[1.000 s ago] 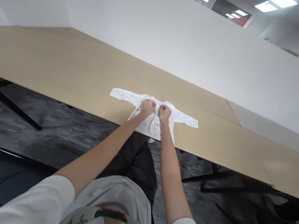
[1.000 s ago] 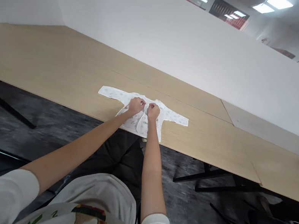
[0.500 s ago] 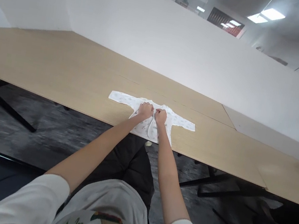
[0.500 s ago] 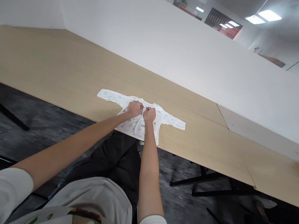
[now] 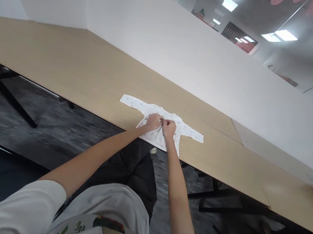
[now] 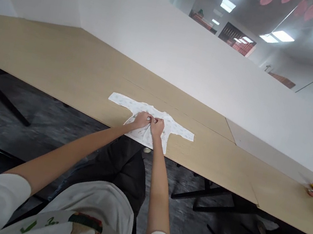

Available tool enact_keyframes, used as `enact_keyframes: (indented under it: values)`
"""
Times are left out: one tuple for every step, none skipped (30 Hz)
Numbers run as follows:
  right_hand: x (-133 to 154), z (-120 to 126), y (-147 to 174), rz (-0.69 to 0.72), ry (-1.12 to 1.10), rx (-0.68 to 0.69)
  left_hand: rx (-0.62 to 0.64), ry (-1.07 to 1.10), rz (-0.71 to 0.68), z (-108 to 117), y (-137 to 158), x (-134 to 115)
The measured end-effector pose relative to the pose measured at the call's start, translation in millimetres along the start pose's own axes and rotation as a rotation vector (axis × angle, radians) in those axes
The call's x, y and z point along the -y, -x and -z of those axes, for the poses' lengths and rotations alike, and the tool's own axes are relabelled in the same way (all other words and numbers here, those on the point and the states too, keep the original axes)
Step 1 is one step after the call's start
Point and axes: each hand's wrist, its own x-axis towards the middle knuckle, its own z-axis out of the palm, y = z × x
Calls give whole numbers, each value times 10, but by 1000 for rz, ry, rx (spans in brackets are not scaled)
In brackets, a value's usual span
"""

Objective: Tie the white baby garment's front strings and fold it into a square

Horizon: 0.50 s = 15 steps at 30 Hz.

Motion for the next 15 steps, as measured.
enact_keyframes:
  values:
    - [-9,-5,9,9,1,-6,-10,-6,12,-5,4,3]
    - [-17,-8,8,11,4,-9,-21,-16,20,-11,7,4]
    - [-24,-11,0,5,10,-10,-32,-26,21,-17,10,6]
    - [-29,-12,-11,-4,16,-7,-40,-31,16,-22,13,7]
    - [-33,-14,-22,-13,22,-4,-47,-31,9,-25,16,7]
    - [-33,-16,-30,-19,27,2,-53,-28,6,-27,19,7]
    - [-32,-19,-35,-20,33,8,-58,-24,8,-25,21,6]
    - [-30,-22,-36,-18,41,14,-63,-21,16,-22,24,5]
    - [-26,-25,-35,-14,49,16,-70,-21,30,-17,26,3]
    - [-23,-29,-31,-9,59,17,-77,-23,45,-12,28,1]
    - [-21,-31,-28,-6,69,17,-80,-26,57,-7,31,-1]
    - [-20,-33,-25,-4,79,21,-81,-28,61,-2,33,-2]
    - [-21,-34,-23,-4,89,26,-79,-32,61,2,36,-3]
    - [-23,-34,-23,-5,98,32,-76,-36,57,6,40,-3]
    - [-26,-33,-24,-7,108,40,-70,-41,49,8,43,-3]
